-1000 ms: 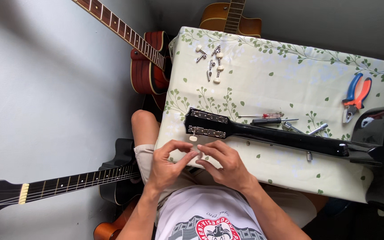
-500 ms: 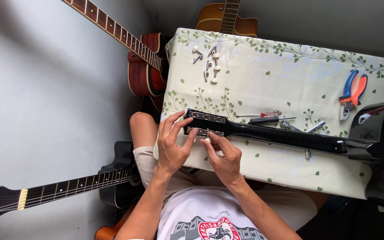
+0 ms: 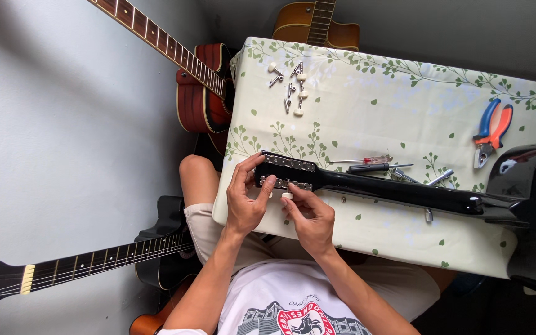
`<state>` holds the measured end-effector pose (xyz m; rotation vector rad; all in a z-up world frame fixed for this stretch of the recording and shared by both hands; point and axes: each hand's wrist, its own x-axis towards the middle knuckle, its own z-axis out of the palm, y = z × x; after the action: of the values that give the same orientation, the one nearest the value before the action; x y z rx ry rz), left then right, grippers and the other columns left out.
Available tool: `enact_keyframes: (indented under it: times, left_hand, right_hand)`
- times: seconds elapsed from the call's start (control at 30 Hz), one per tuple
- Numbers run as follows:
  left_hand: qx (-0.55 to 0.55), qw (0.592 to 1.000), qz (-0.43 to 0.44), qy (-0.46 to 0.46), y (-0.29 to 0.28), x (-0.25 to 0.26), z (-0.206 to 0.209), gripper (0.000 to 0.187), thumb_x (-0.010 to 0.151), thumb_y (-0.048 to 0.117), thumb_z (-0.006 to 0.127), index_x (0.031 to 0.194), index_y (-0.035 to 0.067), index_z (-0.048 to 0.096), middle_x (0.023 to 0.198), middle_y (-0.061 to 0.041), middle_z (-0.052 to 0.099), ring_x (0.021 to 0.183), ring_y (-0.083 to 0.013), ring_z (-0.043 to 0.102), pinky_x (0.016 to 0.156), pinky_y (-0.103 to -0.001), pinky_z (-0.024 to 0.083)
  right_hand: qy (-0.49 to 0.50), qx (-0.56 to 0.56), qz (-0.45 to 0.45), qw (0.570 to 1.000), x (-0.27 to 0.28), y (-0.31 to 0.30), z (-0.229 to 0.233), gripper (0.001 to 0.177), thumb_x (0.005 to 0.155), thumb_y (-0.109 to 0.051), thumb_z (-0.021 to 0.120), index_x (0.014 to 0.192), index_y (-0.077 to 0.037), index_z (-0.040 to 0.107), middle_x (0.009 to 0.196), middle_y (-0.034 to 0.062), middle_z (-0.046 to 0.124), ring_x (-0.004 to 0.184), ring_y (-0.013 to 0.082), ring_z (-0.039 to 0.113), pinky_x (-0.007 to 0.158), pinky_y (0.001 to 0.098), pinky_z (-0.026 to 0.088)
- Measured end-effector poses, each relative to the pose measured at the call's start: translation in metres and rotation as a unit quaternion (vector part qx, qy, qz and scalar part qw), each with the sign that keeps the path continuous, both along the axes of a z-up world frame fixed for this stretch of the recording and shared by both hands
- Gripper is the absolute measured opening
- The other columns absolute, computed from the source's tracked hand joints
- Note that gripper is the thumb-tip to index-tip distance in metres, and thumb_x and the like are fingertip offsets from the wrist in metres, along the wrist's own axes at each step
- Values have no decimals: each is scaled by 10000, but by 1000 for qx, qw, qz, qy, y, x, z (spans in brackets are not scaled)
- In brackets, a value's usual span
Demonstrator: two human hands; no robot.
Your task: The person installs tuning pegs into the headstock of a black guitar using a screwdriver. They place each peg into its slot, align it, and tighten the screws to secure it.
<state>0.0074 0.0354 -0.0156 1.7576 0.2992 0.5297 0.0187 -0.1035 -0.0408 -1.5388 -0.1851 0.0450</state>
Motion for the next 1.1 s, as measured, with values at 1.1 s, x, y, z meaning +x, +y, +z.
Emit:
enact_keyframes:
  times: [1.1]
  left_hand:
    - [-41, 997, 53, -25, 1, -5, -28, 313, 959, 142, 525, 1246, 39, 598, 1030, -133, 671, 857, -157, 646, 754, -292, 580]
  right_hand:
    - [157, 58, 91, 982, 7, -16, 8, 274, 876, -76, 623, 1142, -41, 678, 705, 183, 724, 481, 191, 673, 423, 255, 541]
